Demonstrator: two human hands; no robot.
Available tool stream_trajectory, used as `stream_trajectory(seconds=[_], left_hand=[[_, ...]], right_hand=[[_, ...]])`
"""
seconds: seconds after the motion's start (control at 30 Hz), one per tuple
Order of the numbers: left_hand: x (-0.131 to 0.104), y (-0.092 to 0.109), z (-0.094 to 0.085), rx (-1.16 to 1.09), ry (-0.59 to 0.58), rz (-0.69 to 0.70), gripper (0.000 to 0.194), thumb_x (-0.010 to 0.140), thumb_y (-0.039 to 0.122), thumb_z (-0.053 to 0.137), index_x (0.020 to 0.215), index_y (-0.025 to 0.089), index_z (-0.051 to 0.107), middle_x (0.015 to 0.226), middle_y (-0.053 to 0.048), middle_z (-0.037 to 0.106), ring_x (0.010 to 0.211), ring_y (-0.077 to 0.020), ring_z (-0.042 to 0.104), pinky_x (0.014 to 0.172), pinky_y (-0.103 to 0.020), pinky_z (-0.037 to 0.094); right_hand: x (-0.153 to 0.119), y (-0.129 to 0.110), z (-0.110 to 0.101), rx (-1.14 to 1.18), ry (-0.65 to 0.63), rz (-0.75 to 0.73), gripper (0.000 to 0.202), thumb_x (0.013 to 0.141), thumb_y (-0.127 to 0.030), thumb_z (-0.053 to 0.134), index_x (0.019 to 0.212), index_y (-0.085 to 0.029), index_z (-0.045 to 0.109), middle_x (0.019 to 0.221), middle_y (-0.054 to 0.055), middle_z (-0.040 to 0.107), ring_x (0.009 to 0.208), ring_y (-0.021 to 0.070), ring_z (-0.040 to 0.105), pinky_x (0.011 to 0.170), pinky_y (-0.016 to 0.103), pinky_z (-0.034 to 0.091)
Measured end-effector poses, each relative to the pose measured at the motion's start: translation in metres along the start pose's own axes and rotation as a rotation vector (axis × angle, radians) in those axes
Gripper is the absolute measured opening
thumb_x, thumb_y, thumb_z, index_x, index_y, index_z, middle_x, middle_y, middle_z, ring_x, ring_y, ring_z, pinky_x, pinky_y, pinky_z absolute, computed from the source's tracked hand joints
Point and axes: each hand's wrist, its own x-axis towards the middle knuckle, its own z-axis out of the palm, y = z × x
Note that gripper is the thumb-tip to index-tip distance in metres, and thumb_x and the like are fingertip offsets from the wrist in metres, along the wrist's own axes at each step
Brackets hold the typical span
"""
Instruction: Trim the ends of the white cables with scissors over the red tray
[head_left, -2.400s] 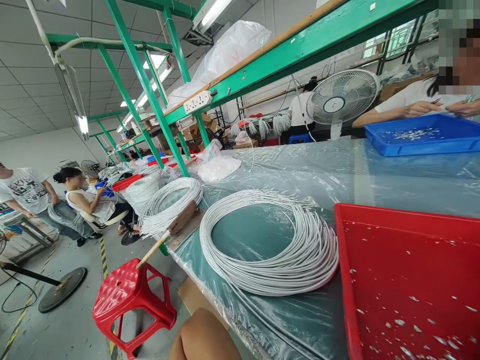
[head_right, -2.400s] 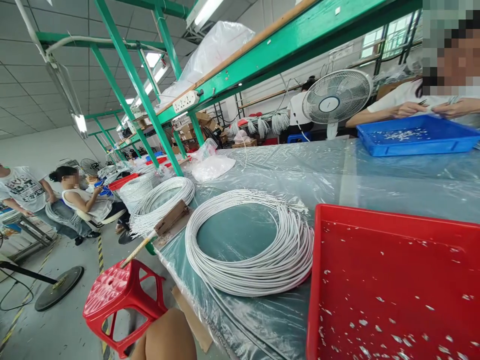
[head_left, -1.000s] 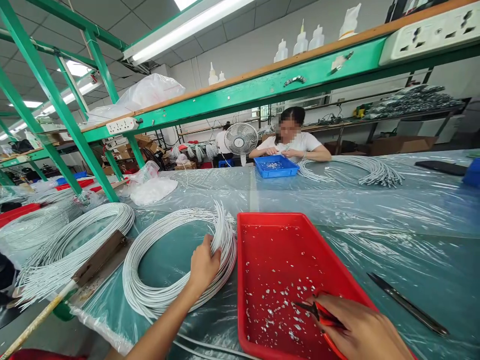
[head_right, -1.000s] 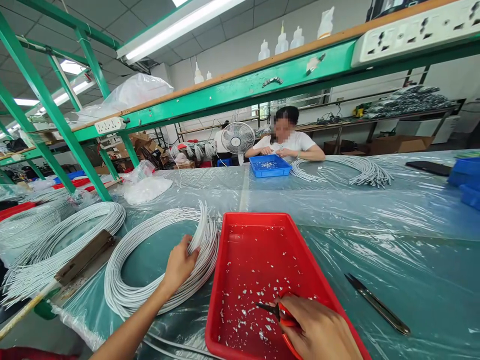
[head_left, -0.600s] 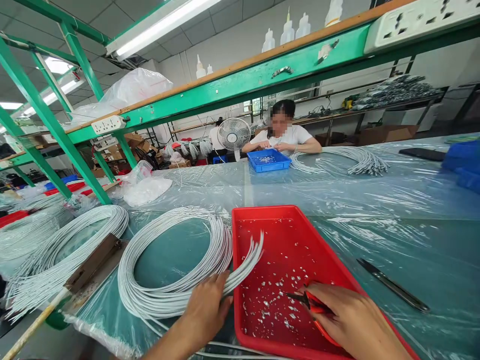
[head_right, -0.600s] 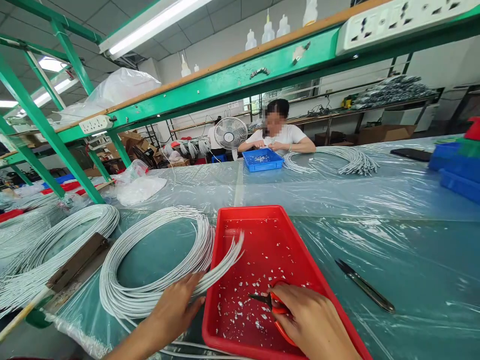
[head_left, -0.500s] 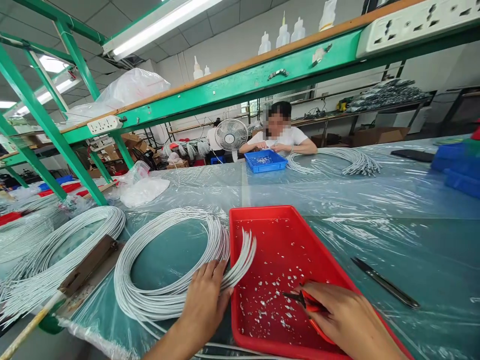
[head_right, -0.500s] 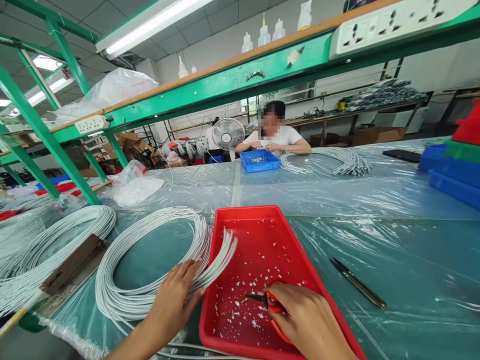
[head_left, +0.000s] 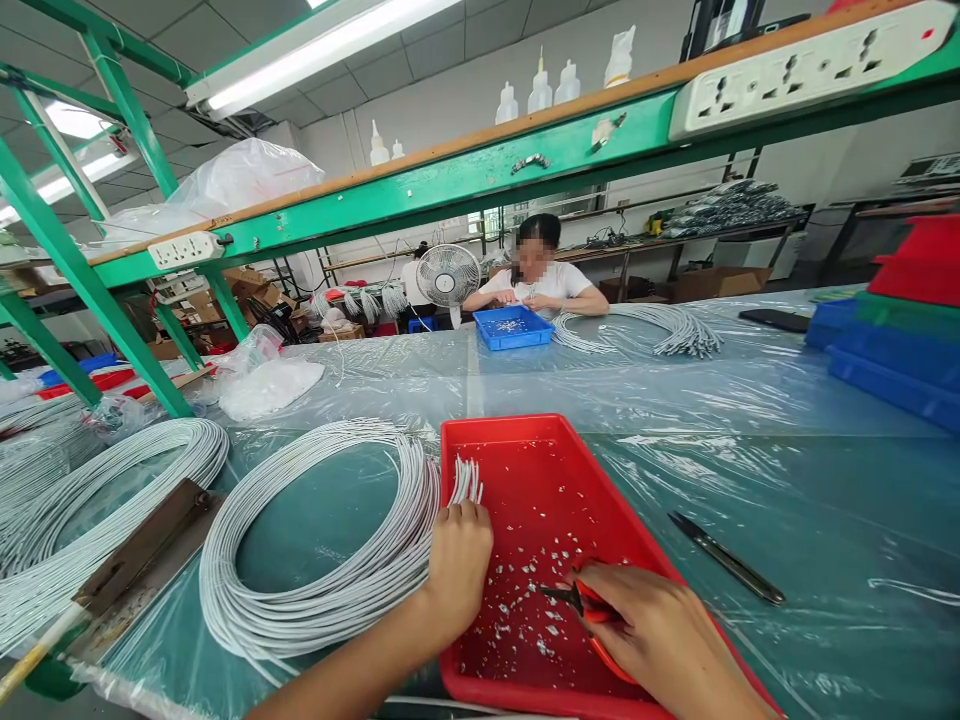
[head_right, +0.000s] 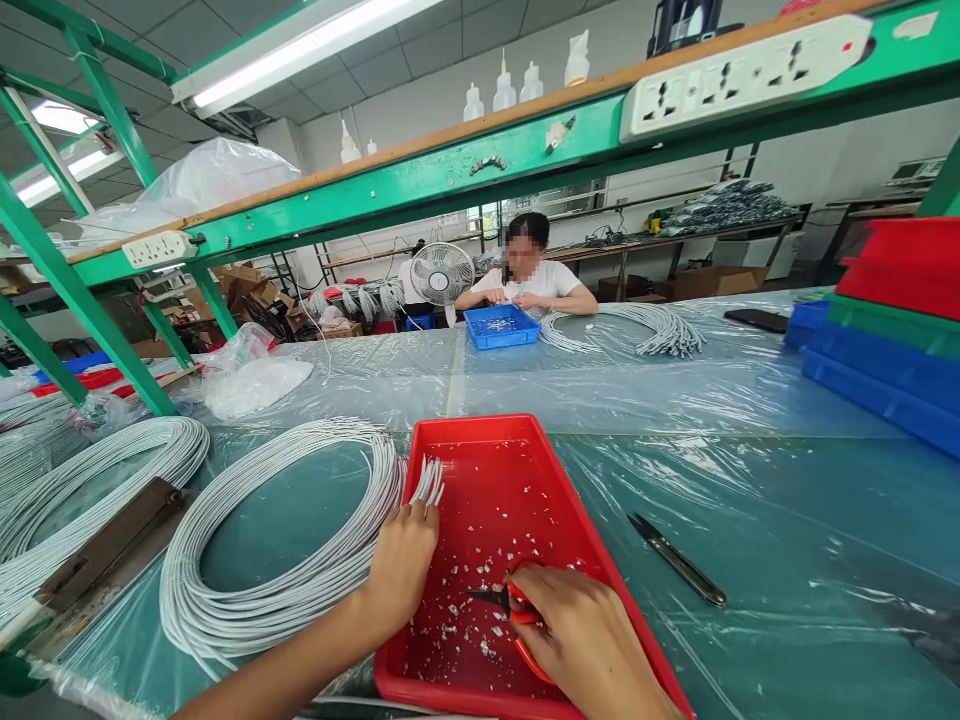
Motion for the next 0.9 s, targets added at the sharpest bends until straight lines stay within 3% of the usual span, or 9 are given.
stream_trajectory(seconds=[0.1,0.23,0.33,0.4,0.53,0.73,0.9], left_hand=[[-0.006,-0.006,-0.005,-0.107,0.018,0.003,0.033,0.078,-0.005,0.040,0.100,0.006,0.061,0.091,-0.017,0.064,0.080,-0.0248,0.061,0.068,-0.034,0.047],[-0.027,-0.014,-0.011,-0.338,0.093,0.038,0.036,0.085,0.014,0.047,0.120,0.020,0.051,0.091,-0.004,0.064,0.072,-0.0134,0.060,0.064,-0.021,0.046],[-0.043,-0.013,-0.009,-0.724,0.163,0.017,0.027,0.083,0.024,0.053,0.108,0.019,0.061,0.086,-0.003,0.065,0.069,-0.0134,0.058,0.060,-0.021,0.045],[-0.050,-0.008,-0.009,-0.951,0.165,0.009,0.023,0.080,0.024,0.056,0.100,0.016,0.065,0.086,-0.005,0.066,0.073,-0.0156,0.058,0.066,-0.023,0.045],[-0.058,0.006,-0.013,-1.115,0.076,0.059,0.019,0.081,0.026,0.055,0.090,0.016,0.069,0.078,-0.005,0.066,0.070,-0.0162,0.056,0.065,-0.024,0.043],[-0.056,0.015,-0.014,-1.175,0.054,0.047,0.024,0.082,0.033,0.054,0.083,0.015,0.069,0.070,-0.005,0.062,0.064,-0.0153,0.051,0.060,-0.024,0.039],[-0.045,0.018,-0.014,-1.540,-0.183,0.072,0.029,0.084,0.036,0.053,0.079,0.012,0.069,0.058,-0.002,0.060,0.055,-0.0111,0.051,0.058,-0.022,0.037]], right_hand=[[-0.001,0.000,0.000,0.040,0.021,0.040,0.026,0.071,-0.010,0.040,0.080,-0.020,0.062,0.075,0.003,0.067,0.064,0.0180,0.061,0.057,0.025,0.043],[0.000,-0.003,-0.001,0.204,0.135,0.146,0.017,0.078,-0.018,0.045,0.078,-0.019,0.061,0.071,0.002,0.065,0.059,0.0159,0.059,0.055,0.023,0.043],[0.003,-0.010,-0.001,0.475,0.210,0.245,0.019,0.082,-0.030,0.051,0.073,-0.017,0.062,0.066,0.001,0.063,0.059,0.0156,0.058,0.056,0.022,0.045],[0.007,-0.017,-0.003,0.681,0.240,0.313,0.023,0.080,-0.036,0.055,0.073,-0.016,0.064,0.066,0.002,0.064,0.061,0.0166,0.059,0.057,0.022,0.047],[0.013,-0.028,-0.009,0.946,0.287,0.368,0.024,0.074,-0.039,0.063,0.073,-0.015,0.068,0.059,0.001,0.062,0.050,0.0137,0.054,0.047,0.021,0.046],[0.016,-0.034,-0.017,1.051,0.336,0.363,0.016,0.066,-0.031,0.072,0.072,-0.016,0.069,0.060,0.001,0.064,0.047,0.0112,0.052,0.045,0.019,0.044],[0.015,-0.033,-0.015,1.107,0.267,0.343,0.012,0.067,-0.026,0.072,0.072,-0.016,0.069,0.057,-0.002,0.060,0.049,0.0100,0.051,0.047,0.017,0.044]])
